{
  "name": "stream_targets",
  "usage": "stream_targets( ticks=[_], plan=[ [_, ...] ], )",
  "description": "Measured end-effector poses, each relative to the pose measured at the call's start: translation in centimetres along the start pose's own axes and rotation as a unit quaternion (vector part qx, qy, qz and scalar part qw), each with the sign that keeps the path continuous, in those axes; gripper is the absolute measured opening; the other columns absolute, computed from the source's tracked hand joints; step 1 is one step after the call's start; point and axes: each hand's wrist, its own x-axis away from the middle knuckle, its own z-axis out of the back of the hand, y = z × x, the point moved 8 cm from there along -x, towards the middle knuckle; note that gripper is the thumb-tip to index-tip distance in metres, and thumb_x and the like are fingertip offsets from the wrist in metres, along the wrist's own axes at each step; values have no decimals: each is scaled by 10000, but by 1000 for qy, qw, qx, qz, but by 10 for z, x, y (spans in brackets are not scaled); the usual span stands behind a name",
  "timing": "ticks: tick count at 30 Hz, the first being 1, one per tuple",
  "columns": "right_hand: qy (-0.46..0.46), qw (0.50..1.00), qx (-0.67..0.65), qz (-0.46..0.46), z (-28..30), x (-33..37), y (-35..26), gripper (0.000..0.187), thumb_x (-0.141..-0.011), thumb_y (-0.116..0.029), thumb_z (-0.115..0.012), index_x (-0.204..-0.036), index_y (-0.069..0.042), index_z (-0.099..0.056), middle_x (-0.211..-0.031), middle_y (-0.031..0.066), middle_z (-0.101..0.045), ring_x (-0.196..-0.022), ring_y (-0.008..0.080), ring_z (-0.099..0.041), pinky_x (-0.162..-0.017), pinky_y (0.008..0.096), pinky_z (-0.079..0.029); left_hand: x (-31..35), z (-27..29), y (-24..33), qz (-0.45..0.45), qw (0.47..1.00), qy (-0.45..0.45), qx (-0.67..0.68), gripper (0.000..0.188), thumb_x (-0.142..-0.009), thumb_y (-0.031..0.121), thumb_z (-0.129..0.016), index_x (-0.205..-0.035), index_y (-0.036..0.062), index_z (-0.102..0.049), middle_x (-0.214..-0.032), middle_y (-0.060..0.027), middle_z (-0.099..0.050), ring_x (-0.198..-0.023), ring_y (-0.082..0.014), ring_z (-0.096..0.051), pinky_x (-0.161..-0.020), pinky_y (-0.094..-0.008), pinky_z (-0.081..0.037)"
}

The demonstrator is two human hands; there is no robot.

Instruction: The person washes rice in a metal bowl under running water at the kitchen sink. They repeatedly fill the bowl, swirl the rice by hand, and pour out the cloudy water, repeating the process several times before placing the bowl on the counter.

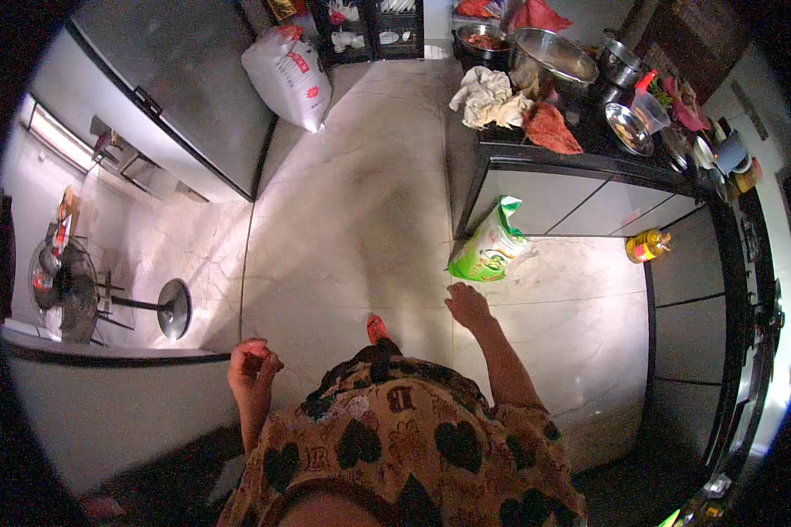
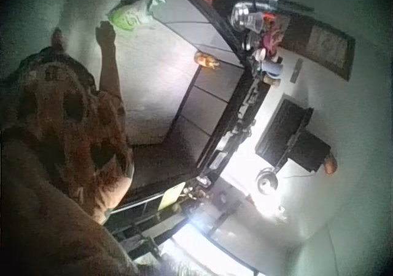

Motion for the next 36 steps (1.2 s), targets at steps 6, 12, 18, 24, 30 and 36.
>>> stream_targets(
  ticks=[6,12,18,24,30,36],
  plan=[
    [143,983,-106,55,105,-52,-54,233,-831,-178,-540,-996,-22,-593,-1005,152,-595,-943,303,-563,-820,401,-462,-85,-13,0,-15,996,-75,56,197,-794,-25,-601,-980,7,-543,-756,-45,-584,-680,-116,-590,-634,-266,-499],
    [310,948,-59,41,217,-87,-46,333,-726,-144,-648,-1043,-65,-589,-1049,138,-578,-994,320,-529,-875,388,-427,-152,-54,12,15,988,-152,24,215,-787,-34,-596,-990,11,-544,-763,-53,-589,-681,-113,-586,-639,-268,-510],
    [339,926,153,-65,259,-126,-7,669,-628,-297,-732,-1214,-105,-474,-1277,147,-415,-1211,340,-340,-983,468,-300,-210,-79,22,26,986,-166,-20,209,-792,-27,-590,-990,21,-546,-766,-52,-589,-680,-122,-595,-640,-266,-513],
    [364,916,140,-92,251,-146,23,509,-676,-128,-617,-1172,-103,-505,-1058,108,-558,-1019,309,-487,-852,429,-398,-265,-117,25,95,971,-217,25,184,-815,-8,-574,-994,24,-548,-757,-54,-584,-672,-140,-591,-615,-274,-501],
    [493,860,110,-70,326,-108,-51,519,-555,1,-570,-1071,-50,-557,-889,122,-561,-822,312,-519,-685,394,-416,-313,-206,-7,192,914,-346,90,219,-856,98,-547,-1060,22,-534,-824,-95,-589,-743,-187,-596,-631,-310,-493],
    [383,909,-145,77,314,-125,-132,463,-627,-8,-629,-1087,-45,-582,-1015,106,-602,-931,284,-568,-803,370,-463,-294,-346,-26,225,709,-631,219,614,-872,333,-546,-1362,127,-238,-1296,-136,-410,-1170,-273,-454,-933,-412,-414]
  ],
)
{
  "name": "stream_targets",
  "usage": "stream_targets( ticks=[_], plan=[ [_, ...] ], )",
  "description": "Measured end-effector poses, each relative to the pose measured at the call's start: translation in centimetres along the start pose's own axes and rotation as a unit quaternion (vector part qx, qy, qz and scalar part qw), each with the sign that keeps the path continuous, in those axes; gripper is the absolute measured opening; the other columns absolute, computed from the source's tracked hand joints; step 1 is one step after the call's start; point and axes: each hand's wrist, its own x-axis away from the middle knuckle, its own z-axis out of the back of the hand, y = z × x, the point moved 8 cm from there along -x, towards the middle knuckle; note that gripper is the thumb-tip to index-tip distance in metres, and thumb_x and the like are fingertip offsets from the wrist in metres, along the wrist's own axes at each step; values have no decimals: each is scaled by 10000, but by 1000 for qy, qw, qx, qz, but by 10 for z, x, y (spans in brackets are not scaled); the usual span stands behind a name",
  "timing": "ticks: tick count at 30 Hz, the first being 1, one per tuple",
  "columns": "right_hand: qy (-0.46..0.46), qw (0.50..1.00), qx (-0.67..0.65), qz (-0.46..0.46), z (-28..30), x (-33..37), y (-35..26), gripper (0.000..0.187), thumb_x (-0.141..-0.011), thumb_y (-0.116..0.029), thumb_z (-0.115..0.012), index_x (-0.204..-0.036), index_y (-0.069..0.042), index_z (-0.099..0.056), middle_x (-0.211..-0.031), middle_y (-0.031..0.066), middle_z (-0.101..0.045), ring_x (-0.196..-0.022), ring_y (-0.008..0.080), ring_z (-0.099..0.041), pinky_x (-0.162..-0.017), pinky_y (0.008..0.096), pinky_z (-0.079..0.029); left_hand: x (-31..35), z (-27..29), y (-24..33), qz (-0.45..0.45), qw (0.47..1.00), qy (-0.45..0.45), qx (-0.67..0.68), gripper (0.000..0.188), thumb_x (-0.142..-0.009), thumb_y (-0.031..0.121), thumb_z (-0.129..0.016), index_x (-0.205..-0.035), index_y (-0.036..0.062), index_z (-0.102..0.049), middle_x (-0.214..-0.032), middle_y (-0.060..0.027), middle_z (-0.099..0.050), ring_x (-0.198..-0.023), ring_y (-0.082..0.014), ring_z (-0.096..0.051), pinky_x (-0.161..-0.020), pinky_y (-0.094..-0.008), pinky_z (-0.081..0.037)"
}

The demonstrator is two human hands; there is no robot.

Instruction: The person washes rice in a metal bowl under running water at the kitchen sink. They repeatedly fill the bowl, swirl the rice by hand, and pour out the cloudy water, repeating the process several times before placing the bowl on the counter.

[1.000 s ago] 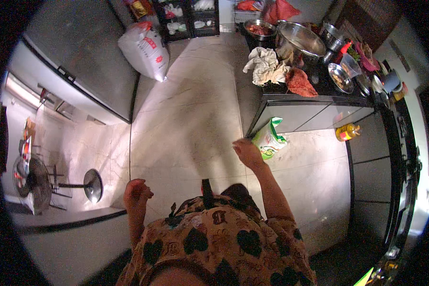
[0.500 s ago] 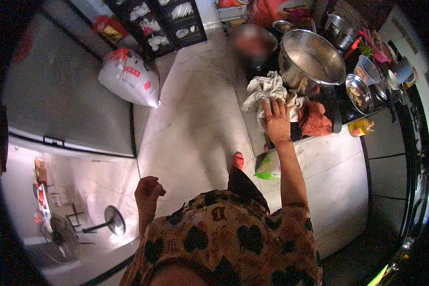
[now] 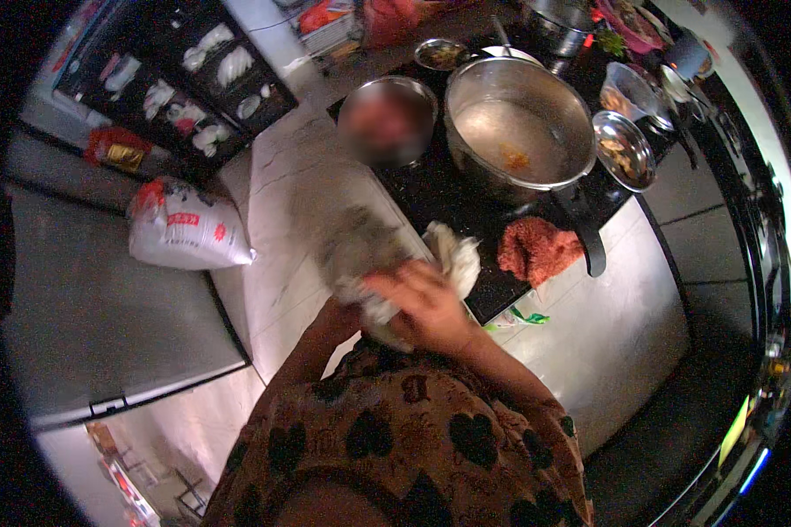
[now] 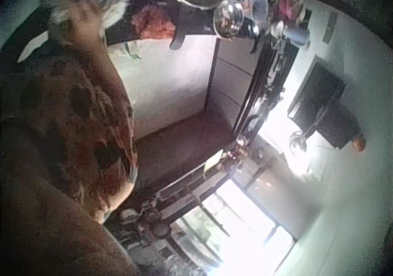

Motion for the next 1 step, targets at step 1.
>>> stream_targets(
  ticks=[1],
  plan=[
    [-41,994,-98,-17,-17,-8,-2,474,-631,-29,-660,-1098,-44,-579,-1014,108,-603,-952,289,-562,-823,368,-457,-8,2,4,3,1000,-15,-5,614,-872,333,-546,-1362,127,-238,-1296,-136,-410,-1170,-273,-454,-933,-412,-414]
  ],
)
